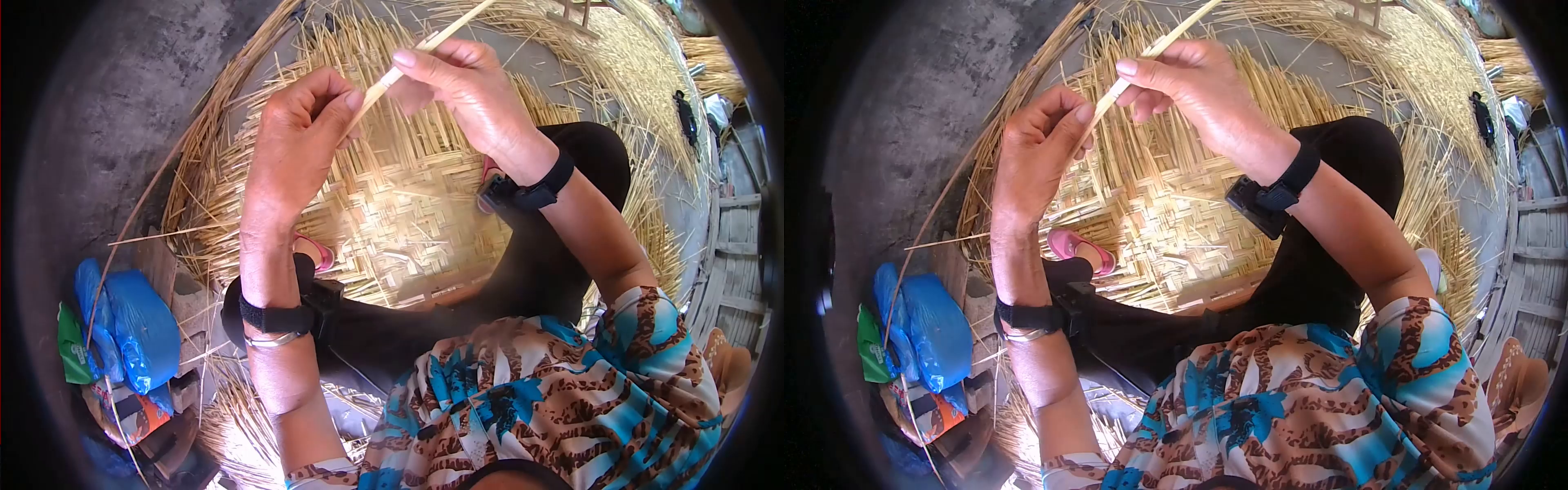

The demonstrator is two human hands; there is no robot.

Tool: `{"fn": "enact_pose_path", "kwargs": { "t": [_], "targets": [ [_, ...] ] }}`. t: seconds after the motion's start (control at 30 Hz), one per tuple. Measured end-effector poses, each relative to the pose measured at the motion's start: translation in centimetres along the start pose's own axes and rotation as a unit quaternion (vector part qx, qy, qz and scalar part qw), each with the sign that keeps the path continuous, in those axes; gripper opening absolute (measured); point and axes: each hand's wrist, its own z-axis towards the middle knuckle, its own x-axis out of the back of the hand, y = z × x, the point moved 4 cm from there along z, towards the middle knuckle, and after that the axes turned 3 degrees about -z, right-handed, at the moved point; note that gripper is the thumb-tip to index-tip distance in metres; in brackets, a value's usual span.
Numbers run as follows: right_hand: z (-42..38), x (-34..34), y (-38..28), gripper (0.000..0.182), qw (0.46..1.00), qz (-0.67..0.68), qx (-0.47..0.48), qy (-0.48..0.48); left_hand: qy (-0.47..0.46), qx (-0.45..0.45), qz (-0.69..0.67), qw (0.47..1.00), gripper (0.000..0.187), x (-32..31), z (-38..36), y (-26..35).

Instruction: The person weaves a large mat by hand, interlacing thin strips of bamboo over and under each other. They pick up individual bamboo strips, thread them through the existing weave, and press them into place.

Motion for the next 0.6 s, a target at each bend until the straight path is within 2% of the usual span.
{"fn": "enact_pose_path", "kwargs": {
  "t": [0.1,0.17,0.2,0.27,0.4,0.47,0.6],
  "targets": [
    [-0.2,-0.2,1.0,0.027,1.0,0.005,-0.001,-0.006,0.009,0.003,0.044,0.999,0.017,0.1,-0.2,0.0],
    [-0.4,-0.2,1.7,0.029,0.998,0.035,-0.038,0.048,0.05,-0.033,0.192,0.98,0.018,-0.1,-0.3,0.7],
    [-0.4,-0.3,1.9,0.029,0.998,0.033,-0.037,0.047,0.051,-0.035,0.191,0.98,0.018,-0.4,-0.3,0.8],
    [-0.5,-0.3,2.1,0.029,0.998,0.015,-0.014,0.066,0.073,-0.068,0.307,0.946,0.02,-0.7,-0.3,1.2],
    [-0.7,-0.8,2.0,0.028,0.994,0.007,-0.019,0.105,0.08,-0.093,0.325,0.938,0.023,-0.6,-0.1,1.0],
    [-0.5,-1.0,2.0,0.028,0.996,0.016,-0.006,0.089,0.044,-0.028,0.209,0.976,0.021,-0.3,-0.1,0.5],
    [-0.5,-2.6,1.2,0.029,0.996,-0.002,0.042,0.077,0.02,0.009,0.173,0.985,0.019,0.3,-0.3,-0.4]
  ]
}}
